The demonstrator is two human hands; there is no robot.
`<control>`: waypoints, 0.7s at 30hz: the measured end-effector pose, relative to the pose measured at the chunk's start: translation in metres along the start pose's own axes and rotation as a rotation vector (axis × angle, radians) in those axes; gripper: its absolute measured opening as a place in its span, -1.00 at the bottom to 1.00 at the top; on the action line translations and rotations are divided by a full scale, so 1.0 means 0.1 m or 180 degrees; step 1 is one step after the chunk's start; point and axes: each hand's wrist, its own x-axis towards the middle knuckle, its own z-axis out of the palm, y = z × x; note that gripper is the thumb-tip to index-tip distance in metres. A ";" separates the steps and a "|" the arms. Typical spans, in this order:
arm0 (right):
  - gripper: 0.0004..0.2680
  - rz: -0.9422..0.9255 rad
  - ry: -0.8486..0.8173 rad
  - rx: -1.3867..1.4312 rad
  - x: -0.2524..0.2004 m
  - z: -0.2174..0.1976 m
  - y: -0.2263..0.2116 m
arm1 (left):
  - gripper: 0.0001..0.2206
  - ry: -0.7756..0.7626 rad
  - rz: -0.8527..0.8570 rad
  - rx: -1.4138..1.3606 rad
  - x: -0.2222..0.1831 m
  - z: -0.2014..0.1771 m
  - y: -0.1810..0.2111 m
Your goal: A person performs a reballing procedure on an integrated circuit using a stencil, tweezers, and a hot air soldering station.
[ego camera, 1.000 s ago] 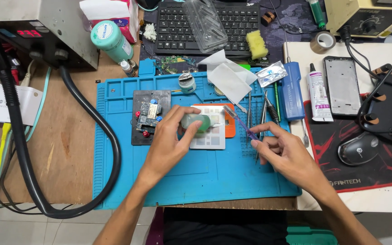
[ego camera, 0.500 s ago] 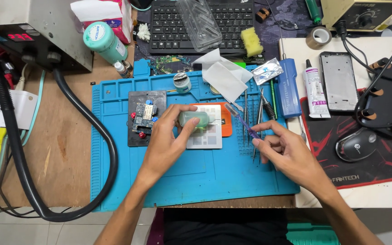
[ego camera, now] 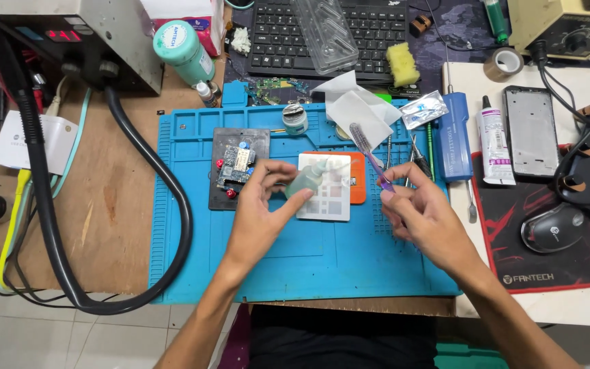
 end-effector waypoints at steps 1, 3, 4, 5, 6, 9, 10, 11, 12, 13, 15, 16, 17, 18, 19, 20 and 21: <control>-0.83 -0.0008 -0.0010 -0.0008 0.02 0.03 -0.06 | -0.61 0.0013 0.0008 -0.0003 0.00 -0.01 0.07; -0.83 -0.0098 -0.0041 -0.0061 0.05 0.11 -0.18 | -0.60 0.0195 0.0333 0.0600 -0.01 -0.04 0.22; -0.83 -0.0102 -0.0061 -0.0072 0.05 0.13 -0.20 | -0.60 0.0218 0.0334 0.0596 0.00 -0.06 0.23; -0.83 -0.0102 -0.0052 -0.0054 0.06 0.16 -0.22 | -0.61 0.0337 0.0468 0.0963 0.01 -0.08 0.24; -0.83 -0.0102 -0.0044 -0.0035 0.06 0.19 -0.24 | -0.62 0.0456 0.0599 0.1331 0.01 -0.11 0.25; -0.76 -0.0159 -0.0034 -0.0316 0.07 0.20 -0.26 | -0.64 0.0513 0.0940 0.2229 0.09 -0.16 0.06; -0.76 -0.0158 -0.0053 -0.0319 0.04 0.20 -0.32 | -0.64 0.0530 0.0930 0.2232 0.09 -0.17 0.06; -0.74 -0.0195 0.0047 -0.0686 0.01 0.19 -0.37 | -0.66 0.0488 0.1009 0.2451 0.11 -0.16 0.07; -0.72 -0.0233 0.0146 -0.1053 -0.01 0.18 -0.42 | -0.67 0.0445 0.1086 0.2669 0.12 -0.15 0.07; -0.72 -0.0220 0.0159 -0.1054 -0.06 0.15 -0.46 | -0.67 0.0430 0.1084 0.2661 0.12 -0.15 0.00; -0.67 -0.0172 0.0134 -0.2170 -0.13 0.09 -0.55 | -0.66 0.0490 0.1318 0.3197 0.14 -0.15 -0.14; -0.67 -0.0166 0.0148 -0.2170 -0.13 0.05 -0.53 | -0.66 0.0479 0.1326 0.3190 0.13 -0.15 -0.12; -0.68 -0.0204 0.0102 -0.2365 -0.13 0.00 -0.51 | -0.62 0.0525 0.1250 0.3231 0.11 -0.14 -0.10; -0.69 -0.0241 0.0054 -0.2560 -0.14 -0.04 -0.49 | -0.57 0.0570 0.1175 0.3271 0.09 -0.14 -0.08; -0.69 -0.0242 0.0055 -0.2562 -0.14 -0.05 -0.48 | -0.57 0.0572 0.1175 0.3270 0.04 -0.11 -0.05; -0.69 -0.0231 0.0007 -0.2679 -0.15 -0.07 -0.47 | -0.48 0.0695 0.1122 0.3243 -0.02 -0.09 -0.02; -0.69 -0.0213 -0.0035 -0.2793 -0.16 -0.08 -0.45 | -0.40 0.0807 0.1070 0.3214 -0.07 -0.06 0.00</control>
